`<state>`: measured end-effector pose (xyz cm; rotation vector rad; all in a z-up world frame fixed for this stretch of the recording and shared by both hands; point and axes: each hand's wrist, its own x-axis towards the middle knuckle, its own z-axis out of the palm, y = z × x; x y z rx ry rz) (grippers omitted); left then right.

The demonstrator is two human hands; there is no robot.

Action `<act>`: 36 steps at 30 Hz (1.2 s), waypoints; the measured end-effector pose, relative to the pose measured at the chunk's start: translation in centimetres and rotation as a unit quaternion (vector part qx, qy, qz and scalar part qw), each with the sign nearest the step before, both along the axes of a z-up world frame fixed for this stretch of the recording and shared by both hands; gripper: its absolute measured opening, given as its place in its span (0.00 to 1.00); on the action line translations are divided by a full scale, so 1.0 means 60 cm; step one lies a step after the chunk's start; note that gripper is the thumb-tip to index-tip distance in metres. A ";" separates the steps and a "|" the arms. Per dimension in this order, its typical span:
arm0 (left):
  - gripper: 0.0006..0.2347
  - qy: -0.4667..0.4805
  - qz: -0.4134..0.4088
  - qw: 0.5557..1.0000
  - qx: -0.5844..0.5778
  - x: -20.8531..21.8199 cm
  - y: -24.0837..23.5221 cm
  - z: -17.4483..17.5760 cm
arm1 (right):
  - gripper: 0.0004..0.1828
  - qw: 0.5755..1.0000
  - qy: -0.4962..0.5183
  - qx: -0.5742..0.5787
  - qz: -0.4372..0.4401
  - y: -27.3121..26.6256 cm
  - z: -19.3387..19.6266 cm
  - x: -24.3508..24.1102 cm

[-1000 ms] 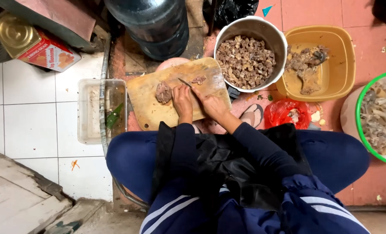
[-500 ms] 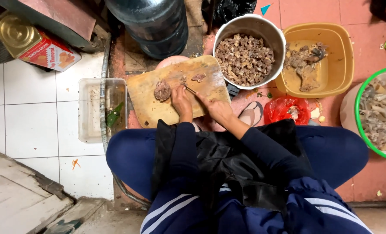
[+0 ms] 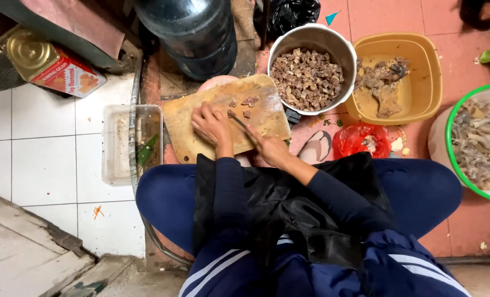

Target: Cutting processed meat on a board and stirring various pots of food in a kitchen.

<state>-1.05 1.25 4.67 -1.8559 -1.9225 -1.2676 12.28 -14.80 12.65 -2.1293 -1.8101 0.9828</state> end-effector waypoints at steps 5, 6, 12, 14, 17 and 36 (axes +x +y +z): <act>0.17 -0.121 -0.091 0.948 -0.280 -0.059 0.019 -0.040 | 0.33 1.000 0.007 0.011 -0.007 0.063 -0.003 -0.043; 0.19 -0.174 -0.106 0.935 -0.291 -0.065 0.018 -0.042 | 0.36 0.999 -0.001 -0.010 -0.037 0.071 0.012 -0.041; 0.20 -0.244 -0.159 0.936 -0.200 0.019 -0.010 -0.069 | 0.34 0.988 -0.071 -0.008 -0.140 0.062 0.007 0.109; 0.20 -0.258 -0.155 0.941 -0.156 0.026 -0.016 -0.090 | 0.34 0.991 -0.091 0.014 -0.096 0.052 0.061 0.077; 0.18 -0.262 -0.156 0.948 -0.088 0.035 -0.017 -0.109 | 0.34 0.991 -0.116 0.070 -0.016 0.040 0.034 0.041; 0.11 -0.203 -0.157 0.966 -0.028 0.028 0.002 -0.133 | 0.38 0.964 -0.195 0.145 0.110 0.158 -0.111 0.005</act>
